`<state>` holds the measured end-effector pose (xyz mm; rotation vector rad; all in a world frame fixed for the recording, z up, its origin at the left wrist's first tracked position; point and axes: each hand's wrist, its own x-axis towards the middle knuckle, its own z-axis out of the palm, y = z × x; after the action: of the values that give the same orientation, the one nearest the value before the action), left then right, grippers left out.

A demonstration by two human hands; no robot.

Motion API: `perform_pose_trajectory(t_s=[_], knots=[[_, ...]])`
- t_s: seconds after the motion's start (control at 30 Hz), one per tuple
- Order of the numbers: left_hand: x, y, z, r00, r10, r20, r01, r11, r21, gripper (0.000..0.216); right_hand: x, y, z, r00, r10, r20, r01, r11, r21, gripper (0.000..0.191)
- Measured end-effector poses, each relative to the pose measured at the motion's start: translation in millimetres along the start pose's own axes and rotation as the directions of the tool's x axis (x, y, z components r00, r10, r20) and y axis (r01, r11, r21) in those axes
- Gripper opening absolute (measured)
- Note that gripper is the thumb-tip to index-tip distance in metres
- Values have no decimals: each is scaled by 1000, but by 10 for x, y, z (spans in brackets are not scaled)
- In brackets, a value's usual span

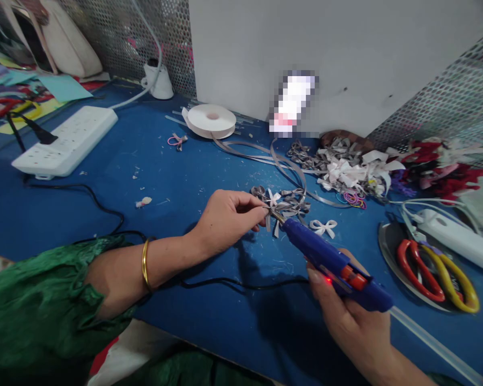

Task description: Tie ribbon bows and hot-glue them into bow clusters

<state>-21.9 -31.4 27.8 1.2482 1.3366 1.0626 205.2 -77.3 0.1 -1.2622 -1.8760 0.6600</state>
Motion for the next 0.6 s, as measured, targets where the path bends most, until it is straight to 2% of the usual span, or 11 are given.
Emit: perform_pose_trajectory(t_s=[0.33, 0.6], knots=[[-29, -28, 15, 996, 89, -7, -87, 984, 157, 15, -21, 13, 10, 1000, 24, 1, -24, 999, 24, 18], [-14, -4, -2, 999, 37, -15, -36, 997, 68, 14, 35, -38, -3, 1000, -22, 8, 23, 999, -26, 11]])
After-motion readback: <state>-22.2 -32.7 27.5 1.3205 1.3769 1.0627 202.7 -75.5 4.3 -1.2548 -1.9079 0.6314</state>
